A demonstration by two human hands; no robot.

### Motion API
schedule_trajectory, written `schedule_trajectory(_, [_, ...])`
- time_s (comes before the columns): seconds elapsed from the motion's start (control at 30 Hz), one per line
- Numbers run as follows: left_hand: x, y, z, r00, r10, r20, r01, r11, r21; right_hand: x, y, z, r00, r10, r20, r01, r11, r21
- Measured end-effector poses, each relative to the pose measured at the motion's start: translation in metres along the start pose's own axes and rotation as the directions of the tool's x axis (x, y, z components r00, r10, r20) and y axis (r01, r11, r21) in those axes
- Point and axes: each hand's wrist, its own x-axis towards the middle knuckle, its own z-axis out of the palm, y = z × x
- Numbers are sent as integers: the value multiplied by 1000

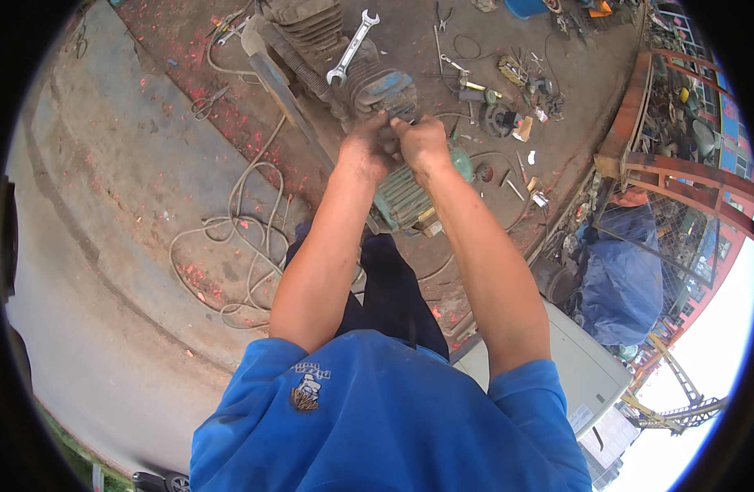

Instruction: The person aligns and secures a motor housing onto a motor assembly using a wrench and screwdriver. They tighten bolts and adjust components while working in a cluttered workshop.

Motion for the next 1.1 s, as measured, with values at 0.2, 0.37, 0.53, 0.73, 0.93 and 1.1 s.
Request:
schedule_trajectory(0.2, [-15,10,21,990,-10,-143,5,999,-35,-16,14,-9,760,-650,-6,365,435,-823])
schedule_trajectory(0.37, [8,6,7,1000,14,-17,-15,998,-63,-10,25,-9,756,-645,111,352,257,-900])
schedule_trajectory(0.53, [4,4,15,997,10,-76,-12,1000,-24,-11,10,-4,973,-193,-123,78,784,-616])
schedule_trajectory(0.73, [30,11,-2,1000,15,14,-13,991,-132,-27,11,-6,480,-802,354,565,-26,-825])
schedule_trajectory(0.93, [31,7,-2,999,-36,28,37,997,-63,12,19,-4,954,-146,-262,78,964,-252])
schedule_trajectory(1.1, [25,6,10,998,58,-8,-58,985,-162,-19,13,-9,742,-670,22,339,346,-875])
